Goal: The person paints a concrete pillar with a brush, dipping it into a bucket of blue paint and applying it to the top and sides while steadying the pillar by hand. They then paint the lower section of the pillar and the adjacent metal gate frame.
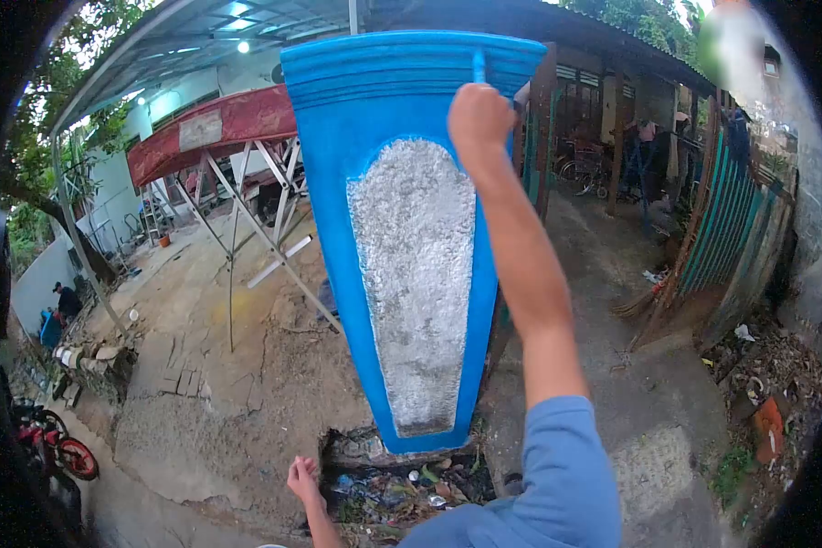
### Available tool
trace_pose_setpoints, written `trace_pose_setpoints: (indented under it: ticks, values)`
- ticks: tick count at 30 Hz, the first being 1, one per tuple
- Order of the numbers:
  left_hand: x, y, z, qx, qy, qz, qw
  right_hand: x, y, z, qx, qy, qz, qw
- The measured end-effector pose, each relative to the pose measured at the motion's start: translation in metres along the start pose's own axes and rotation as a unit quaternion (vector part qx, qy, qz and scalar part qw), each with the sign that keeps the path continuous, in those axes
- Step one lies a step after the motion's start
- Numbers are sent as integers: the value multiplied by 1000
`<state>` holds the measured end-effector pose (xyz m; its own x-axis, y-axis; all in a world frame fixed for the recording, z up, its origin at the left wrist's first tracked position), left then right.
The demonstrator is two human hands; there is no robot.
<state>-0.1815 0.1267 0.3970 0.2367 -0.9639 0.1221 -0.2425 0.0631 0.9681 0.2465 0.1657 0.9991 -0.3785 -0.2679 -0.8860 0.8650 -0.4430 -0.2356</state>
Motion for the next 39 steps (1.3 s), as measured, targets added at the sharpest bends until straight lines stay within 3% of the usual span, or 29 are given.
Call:
trace_pose_setpoints:
  ticks: [8,12,21,24,29,33,39]
  values:
    - [3,-16,5,-14,15,25,999,51,-150,-7,-180,-11,142,973]
    - [9,-16,-10,-22,-12,25,999,49,-150,-6,-227,-10,214,950]
    - [8,-24,-84,-45,-84,59,994,-18,38,0,-47,3,112,993]
    - [11,-21,-111,-65,-130,44,988,-28,103,3,-28,20,22,999]
    - [28,-13,-121,-81,-177,56,979,-31,123,15,-17,34,-32,999]
    - [29,-21,-108,-69,-186,54,979,-30,52,9,-1,19,31,999]
    - [38,1,-125,-80,-196,21,977,-11,-57,13,-110,20,140,984]
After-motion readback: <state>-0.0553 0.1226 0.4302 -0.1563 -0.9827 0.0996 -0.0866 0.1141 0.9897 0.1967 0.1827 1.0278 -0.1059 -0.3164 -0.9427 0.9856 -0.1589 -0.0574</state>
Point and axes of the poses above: each hand's wrist, its own x-axis away from the middle knuckle, its own z-axis out of the back of the hand, y = z × x, the point moved 3 cm from there along -x, towards the middle knuckle, and after that the axes turned 10 degrees about -y, right-handed, at the moved point
